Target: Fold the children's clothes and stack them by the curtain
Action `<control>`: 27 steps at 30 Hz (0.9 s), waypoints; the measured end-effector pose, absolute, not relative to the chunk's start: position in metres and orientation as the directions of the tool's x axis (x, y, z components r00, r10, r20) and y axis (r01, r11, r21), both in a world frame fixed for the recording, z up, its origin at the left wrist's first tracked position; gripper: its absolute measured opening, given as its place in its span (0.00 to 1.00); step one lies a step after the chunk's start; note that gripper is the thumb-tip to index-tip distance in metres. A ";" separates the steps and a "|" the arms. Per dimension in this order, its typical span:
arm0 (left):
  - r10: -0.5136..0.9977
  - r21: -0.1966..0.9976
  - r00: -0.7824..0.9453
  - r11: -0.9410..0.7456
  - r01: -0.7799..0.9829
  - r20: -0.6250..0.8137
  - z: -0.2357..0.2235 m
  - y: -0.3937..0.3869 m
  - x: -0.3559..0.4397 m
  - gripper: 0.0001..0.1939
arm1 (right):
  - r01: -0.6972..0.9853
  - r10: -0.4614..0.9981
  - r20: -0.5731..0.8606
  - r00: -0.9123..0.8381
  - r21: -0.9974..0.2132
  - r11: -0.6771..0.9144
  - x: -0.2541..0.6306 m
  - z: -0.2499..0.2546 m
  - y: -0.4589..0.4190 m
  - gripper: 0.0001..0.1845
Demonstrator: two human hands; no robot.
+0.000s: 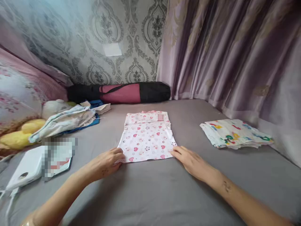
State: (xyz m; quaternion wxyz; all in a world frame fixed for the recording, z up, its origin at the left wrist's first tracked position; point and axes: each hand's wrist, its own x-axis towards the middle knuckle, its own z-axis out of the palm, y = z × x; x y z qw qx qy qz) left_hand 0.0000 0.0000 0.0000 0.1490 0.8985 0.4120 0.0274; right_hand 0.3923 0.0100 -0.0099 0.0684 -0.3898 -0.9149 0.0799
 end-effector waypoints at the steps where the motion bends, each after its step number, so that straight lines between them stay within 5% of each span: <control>1: 0.747 0.286 0.660 -0.617 0.733 -0.080 0.001 -0.001 0.001 0.12 | 0.696 0.718 0.063 -0.693 -0.201 0.689 0.393 -0.009 0.010 0.30; 9: 0.846 0.030 0.523 -0.523 0.852 -0.106 -0.005 0.005 0.025 0.08 | 0.723 0.740 0.135 -0.659 -0.160 0.673 0.385 -0.010 0.018 0.25; 14: 0.842 0.009 0.537 -0.537 0.843 -0.061 -0.008 0.008 0.020 0.08 | 0.752 0.794 0.186 -0.579 -0.256 0.608 0.383 -0.018 0.025 0.19; 20: 0.797 0.284 0.603 -0.587 0.758 0.038 -0.004 0.013 -0.010 0.16 | 0.706 0.845 0.191 -0.499 -0.476 0.524 0.393 -0.021 0.038 0.11; 27: 0.985 0.726 0.157 -0.161 0.669 0.073 0.004 0.058 -0.012 0.13 | 0.713 0.983 0.150 -0.105 -0.678 0.180 0.382 -0.011 0.082 0.08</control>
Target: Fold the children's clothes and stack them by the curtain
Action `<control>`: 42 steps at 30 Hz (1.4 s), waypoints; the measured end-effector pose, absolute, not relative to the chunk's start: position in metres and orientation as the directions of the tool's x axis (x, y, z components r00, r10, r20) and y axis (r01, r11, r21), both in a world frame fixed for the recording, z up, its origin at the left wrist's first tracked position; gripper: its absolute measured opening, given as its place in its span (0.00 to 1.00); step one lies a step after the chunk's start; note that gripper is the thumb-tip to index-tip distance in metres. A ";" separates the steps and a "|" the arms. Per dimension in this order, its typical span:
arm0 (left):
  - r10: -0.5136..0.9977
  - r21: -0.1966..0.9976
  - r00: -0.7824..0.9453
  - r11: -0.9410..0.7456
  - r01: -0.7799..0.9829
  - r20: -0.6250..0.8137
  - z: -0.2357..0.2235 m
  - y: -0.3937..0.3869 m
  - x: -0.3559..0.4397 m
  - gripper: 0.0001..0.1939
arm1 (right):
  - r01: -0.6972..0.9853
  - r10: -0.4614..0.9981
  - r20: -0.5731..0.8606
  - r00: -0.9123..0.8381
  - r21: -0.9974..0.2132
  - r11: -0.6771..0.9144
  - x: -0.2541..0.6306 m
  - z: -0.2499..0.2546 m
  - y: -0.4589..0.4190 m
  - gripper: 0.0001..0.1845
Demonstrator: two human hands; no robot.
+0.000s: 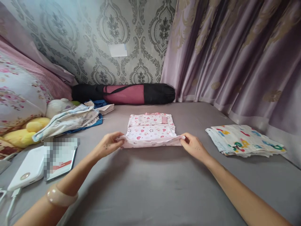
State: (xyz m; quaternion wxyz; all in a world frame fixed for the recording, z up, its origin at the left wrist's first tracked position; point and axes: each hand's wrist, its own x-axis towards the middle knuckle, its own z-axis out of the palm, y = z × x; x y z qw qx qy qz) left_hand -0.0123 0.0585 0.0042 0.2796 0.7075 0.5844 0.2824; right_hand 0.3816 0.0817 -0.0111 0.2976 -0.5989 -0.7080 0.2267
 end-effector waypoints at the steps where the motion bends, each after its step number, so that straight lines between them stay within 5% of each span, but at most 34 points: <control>1: 0.991 0.760 0.097 -0.134 0.636 0.093 0.004 0.069 -0.011 0.14 | 0.688 0.986 0.150 -0.073 -0.708 0.158 0.378 -0.011 0.090 0.08; 4: 0.990 0.812 -0.067 -0.062 0.580 0.124 0.000 0.104 -0.006 0.15 | 0.682 0.987 0.161 0.021 -0.724 0.104 0.366 -0.011 0.117 0.10; 11: 0.906 0.687 -0.392 0.181 0.704 0.163 -0.017 0.171 0.022 0.13 | 0.889 0.970 0.173 0.173 -0.451 -0.078 0.329 -0.013 0.171 0.15; 22: 0.896 0.517 -0.357 0.181 0.836 0.263 -0.034 0.207 0.039 0.14 | 0.985 0.986 0.160 0.037 -0.171 -0.010 0.318 -0.017 0.228 0.18; 32: 0.914 0.460 -0.312 0.167 0.872 0.258 -0.041 0.230 0.032 0.15 | 0.939 0.985 0.092 0.147 -0.327 -0.109 0.332 -0.030 0.261 0.18; 37: 0.904 0.539 -0.384 0.232 0.810 0.188 -0.041 0.236 0.029 0.17 | 0.873 0.963 0.011 0.271 -0.425 -0.241 0.336 -0.034 0.270 0.18; 42: 0.870 0.681 -0.489 0.321 0.659 0.062 -0.038 0.229 0.009 0.19 | 0.648 0.955 -0.088 0.283 -0.717 -0.258 0.351 -0.037 0.261 0.19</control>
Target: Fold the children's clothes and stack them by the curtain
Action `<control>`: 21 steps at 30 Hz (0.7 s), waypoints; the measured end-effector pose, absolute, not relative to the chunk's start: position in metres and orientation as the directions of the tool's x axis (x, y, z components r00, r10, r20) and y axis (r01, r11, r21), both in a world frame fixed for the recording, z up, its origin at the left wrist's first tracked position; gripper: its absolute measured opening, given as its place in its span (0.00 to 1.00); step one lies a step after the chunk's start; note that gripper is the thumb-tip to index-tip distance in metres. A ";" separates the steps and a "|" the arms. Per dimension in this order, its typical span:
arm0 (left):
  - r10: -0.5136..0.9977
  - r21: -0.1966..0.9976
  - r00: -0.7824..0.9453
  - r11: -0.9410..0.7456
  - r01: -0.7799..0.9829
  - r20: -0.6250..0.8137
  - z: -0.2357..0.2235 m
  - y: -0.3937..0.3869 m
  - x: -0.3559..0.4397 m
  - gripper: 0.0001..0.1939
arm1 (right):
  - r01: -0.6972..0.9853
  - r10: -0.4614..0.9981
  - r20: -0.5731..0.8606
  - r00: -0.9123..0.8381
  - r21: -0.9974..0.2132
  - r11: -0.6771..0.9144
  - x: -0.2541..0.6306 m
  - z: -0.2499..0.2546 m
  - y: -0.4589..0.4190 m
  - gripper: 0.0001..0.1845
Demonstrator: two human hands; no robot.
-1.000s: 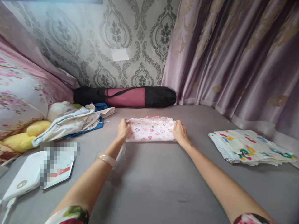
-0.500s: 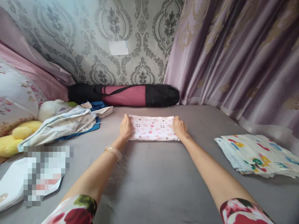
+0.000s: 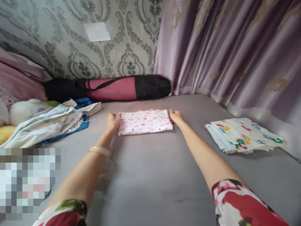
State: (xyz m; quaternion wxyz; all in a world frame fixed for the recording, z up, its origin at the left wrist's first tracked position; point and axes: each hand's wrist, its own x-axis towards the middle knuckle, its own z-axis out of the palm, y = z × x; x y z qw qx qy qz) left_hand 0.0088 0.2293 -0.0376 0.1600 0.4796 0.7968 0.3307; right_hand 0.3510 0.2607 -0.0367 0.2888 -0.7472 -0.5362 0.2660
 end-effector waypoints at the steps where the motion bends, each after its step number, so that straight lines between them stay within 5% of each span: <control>1: 0.878 0.710 -0.478 0.324 0.625 0.019 -0.038 0.224 0.004 0.18 | 0.593 0.952 -0.121 0.282 -0.758 -0.272 0.356 -0.038 0.255 0.18; 6: 0.922 0.806 -0.377 0.287 0.517 -0.086 -0.038 0.182 -0.010 0.19 | 0.567 0.956 -0.131 0.262 -0.781 -0.262 0.377 -0.045 0.209 0.10; 11: 0.962 0.783 -0.270 0.203 0.588 -0.047 -0.026 0.136 0.003 0.22 | 0.665 0.997 0.018 0.072 -0.746 -0.034 0.380 -0.042 0.168 0.09; 21: 0.988 0.810 -0.155 0.073 0.582 0.022 -0.036 0.128 0.002 0.22 | 0.829 0.988 0.151 0.031 -0.556 0.059 0.366 -0.049 0.161 0.07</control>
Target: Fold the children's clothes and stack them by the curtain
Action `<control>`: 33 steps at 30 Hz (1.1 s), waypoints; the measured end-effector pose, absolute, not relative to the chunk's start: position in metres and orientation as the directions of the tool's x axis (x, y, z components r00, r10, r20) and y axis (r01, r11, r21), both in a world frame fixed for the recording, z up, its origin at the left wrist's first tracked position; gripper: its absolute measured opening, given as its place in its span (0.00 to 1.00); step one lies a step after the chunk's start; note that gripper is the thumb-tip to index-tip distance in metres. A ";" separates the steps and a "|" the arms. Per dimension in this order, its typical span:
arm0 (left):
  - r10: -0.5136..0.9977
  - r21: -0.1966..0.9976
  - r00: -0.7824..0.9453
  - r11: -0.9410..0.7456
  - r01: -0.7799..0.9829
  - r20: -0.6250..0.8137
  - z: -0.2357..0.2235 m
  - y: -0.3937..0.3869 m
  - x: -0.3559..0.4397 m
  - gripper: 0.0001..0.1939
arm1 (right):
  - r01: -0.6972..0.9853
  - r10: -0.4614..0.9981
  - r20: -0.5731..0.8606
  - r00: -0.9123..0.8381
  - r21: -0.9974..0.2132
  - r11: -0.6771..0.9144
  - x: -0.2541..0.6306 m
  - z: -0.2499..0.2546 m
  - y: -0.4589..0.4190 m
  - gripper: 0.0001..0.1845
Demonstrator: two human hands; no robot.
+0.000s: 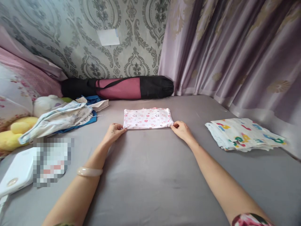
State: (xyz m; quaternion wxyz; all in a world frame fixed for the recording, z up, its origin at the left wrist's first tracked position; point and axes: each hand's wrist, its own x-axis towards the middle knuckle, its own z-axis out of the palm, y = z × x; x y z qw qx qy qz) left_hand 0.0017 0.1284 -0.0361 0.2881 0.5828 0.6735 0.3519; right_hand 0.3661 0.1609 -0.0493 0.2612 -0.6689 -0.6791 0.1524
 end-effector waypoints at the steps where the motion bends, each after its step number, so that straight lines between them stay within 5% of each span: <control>1: 0.985 0.799 -0.167 0.072 0.596 0.036 -0.036 0.129 0.002 0.21 | 0.832 0.989 0.148 0.032 -0.552 0.056 0.366 -0.049 0.161 0.07; 11: 0.982 0.785 -0.190 0.132 0.605 -0.018 -0.028 0.129 0.005 0.15 | 0.936 0.990 0.120 0.070 -0.352 -0.024 0.370 -0.031 0.151 0.04; 20: 0.955 0.796 -0.292 0.215 0.566 -0.051 -0.031 0.131 0.000 0.20 | 0.898 1.000 -0.002 0.017 -0.440 -0.016 0.383 -0.027 0.159 0.06; 25: 0.934 0.695 -0.337 0.166 0.699 0.116 -0.024 0.147 0.010 0.20 | 0.930 0.988 0.152 0.014 -0.365 0.043 0.367 -0.013 0.168 0.14; 33: 0.923 0.484 0.027 -0.226 0.845 0.384 -0.032 0.198 0.092 0.17 | 0.883 0.914 0.125 -0.385 -0.239 0.404 0.261 -0.017 0.192 0.28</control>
